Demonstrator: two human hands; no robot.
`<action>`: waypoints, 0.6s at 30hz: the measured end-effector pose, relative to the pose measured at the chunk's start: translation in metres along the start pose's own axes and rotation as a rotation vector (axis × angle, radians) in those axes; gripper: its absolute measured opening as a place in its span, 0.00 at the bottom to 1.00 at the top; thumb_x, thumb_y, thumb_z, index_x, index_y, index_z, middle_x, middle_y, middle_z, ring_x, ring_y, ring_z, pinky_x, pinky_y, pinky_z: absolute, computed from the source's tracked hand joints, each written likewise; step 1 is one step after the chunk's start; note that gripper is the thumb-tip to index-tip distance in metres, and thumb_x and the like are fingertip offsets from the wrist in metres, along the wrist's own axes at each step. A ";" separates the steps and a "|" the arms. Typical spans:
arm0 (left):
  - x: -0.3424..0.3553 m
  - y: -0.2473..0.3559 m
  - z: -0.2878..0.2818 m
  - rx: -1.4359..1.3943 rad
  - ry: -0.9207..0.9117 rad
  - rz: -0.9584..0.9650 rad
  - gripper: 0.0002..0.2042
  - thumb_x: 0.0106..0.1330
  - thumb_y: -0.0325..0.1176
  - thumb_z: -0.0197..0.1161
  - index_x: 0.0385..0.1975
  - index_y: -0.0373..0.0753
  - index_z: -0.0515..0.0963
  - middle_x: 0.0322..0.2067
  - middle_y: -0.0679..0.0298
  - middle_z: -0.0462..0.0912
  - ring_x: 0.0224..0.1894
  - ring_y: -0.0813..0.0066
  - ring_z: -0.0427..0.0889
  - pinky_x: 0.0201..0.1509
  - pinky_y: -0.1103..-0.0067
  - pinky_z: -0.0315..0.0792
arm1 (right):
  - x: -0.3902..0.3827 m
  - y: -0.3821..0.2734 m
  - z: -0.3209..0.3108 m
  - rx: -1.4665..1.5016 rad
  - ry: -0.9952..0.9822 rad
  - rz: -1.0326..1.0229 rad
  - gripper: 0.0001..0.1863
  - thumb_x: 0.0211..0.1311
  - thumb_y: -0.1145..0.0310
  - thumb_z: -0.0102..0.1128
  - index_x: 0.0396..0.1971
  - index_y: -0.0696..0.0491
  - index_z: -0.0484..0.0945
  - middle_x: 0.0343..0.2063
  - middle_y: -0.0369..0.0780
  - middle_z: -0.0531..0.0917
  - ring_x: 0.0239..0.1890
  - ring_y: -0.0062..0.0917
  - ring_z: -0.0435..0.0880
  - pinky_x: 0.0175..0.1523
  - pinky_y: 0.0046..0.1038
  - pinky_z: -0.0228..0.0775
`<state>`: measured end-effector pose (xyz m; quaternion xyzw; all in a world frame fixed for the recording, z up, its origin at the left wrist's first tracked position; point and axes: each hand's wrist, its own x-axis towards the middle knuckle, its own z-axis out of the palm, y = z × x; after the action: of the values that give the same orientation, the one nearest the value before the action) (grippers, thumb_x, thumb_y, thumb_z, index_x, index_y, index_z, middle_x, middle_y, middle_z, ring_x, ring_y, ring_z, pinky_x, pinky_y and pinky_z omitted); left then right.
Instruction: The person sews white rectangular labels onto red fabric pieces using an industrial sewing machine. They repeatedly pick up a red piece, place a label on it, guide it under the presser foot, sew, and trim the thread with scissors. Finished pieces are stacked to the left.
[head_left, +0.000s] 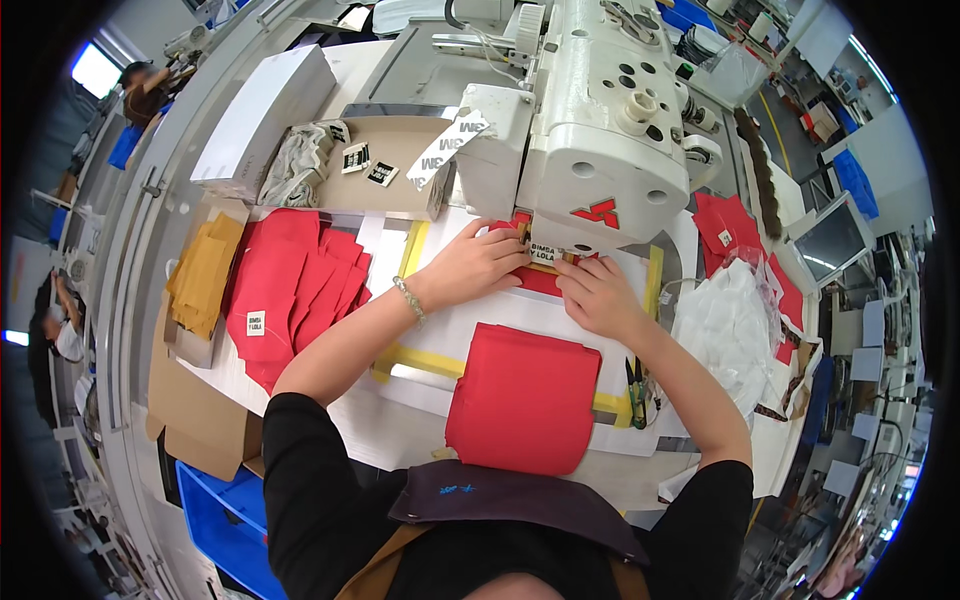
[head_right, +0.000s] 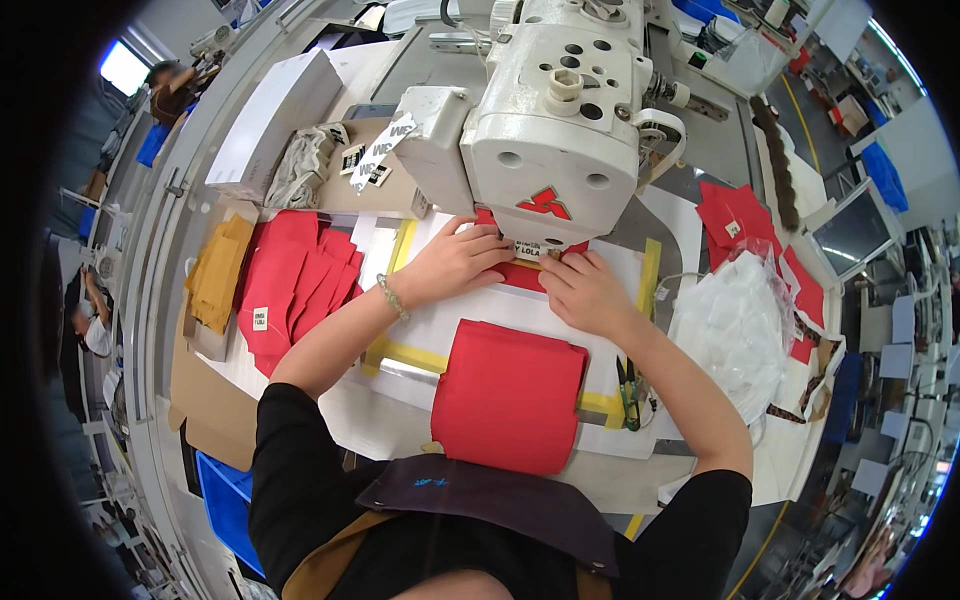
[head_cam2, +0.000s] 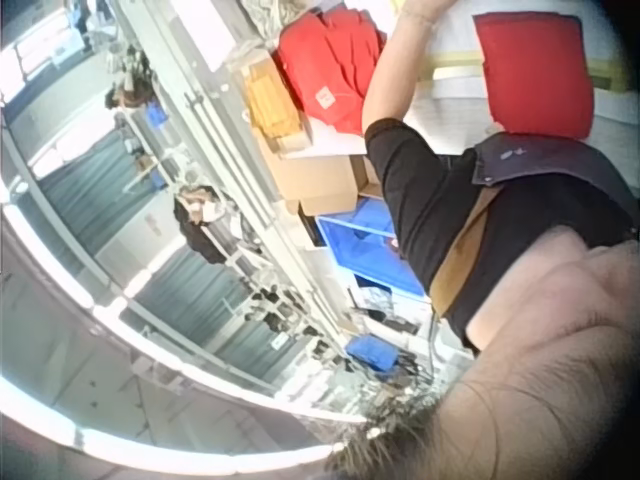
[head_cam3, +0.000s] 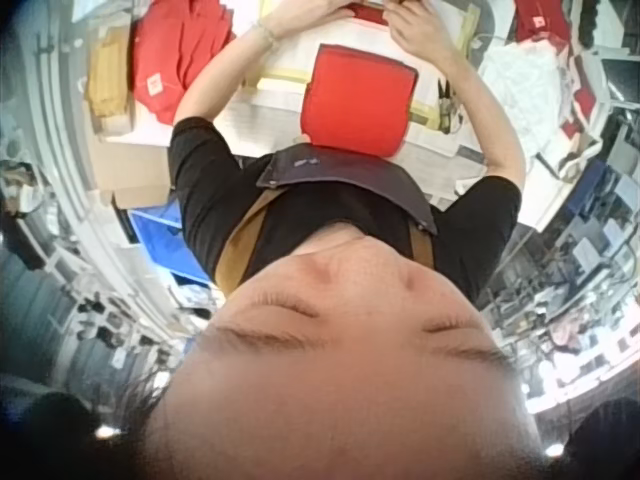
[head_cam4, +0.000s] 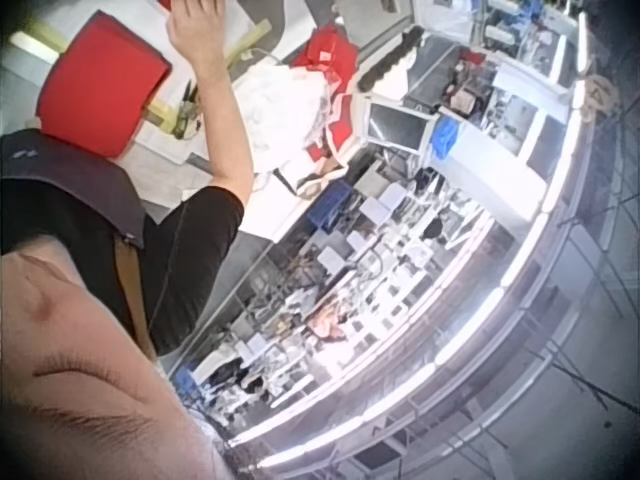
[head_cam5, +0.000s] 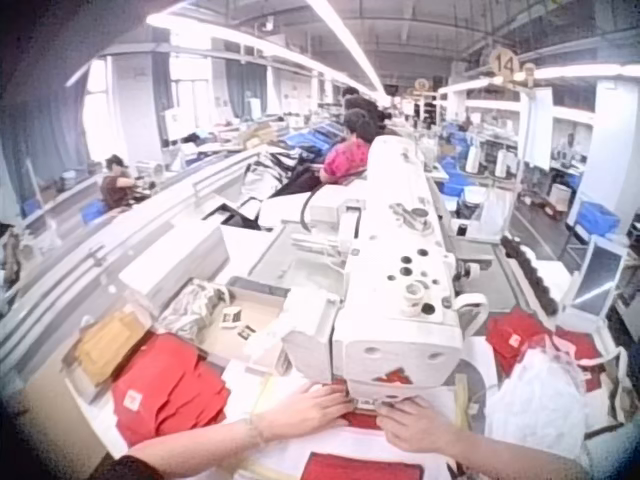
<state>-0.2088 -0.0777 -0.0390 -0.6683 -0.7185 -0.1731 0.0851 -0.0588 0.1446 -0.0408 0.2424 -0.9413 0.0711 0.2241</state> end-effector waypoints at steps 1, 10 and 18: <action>0.003 -0.001 0.000 0.007 -0.014 0.007 0.15 0.62 0.43 0.65 0.47 0.47 0.79 0.48 0.71 0.80 0.57 0.72 0.74 0.64 0.65 0.63 | 0.000 0.000 0.000 0.015 0.009 0.011 0.11 0.50 0.71 0.61 0.36 0.51 0.77 0.45 0.38 0.82 0.41 0.28 0.77 0.47 0.33 0.65; 0.017 -0.013 0.012 -0.324 -0.113 -0.049 0.12 0.64 0.36 0.61 0.46 0.52 0.81 0.39 0.68 0.81 0.50 0.67 0.77 0.56 0.66 0.65 | -0.002 0.001 -0.002 0.218 0.073 0.189 0.11 0.48 0.80 0.57 0.33 0.54 0.71 0.33 0.40 0.79 0.41 0.35 0.77 0.48 0.37 0.66; 0.032 -0.010 0.001 -0.418 -0.260 -0.074 0.13 0.62 0.33 0.60 0.47 0.51 0.81 0.36 0.68 0.82 0.43 0.65 0.78 0.51 0.68 0.68 | -0.006 0.003 -0.001 0.244 0.023 0.198 0.13 0.46 0.81 0.56 0.35 0.55 0.71 0.41 0.37 0.83 0.44 0.34 0.78 0.54 0.40 0.66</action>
<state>-0.2212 -0.0480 -0.0296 -0.6611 -0.6961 -0.2333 -0.1546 -0.0553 0.1495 -0.0425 0.1728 -0.9423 0.2097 0.1958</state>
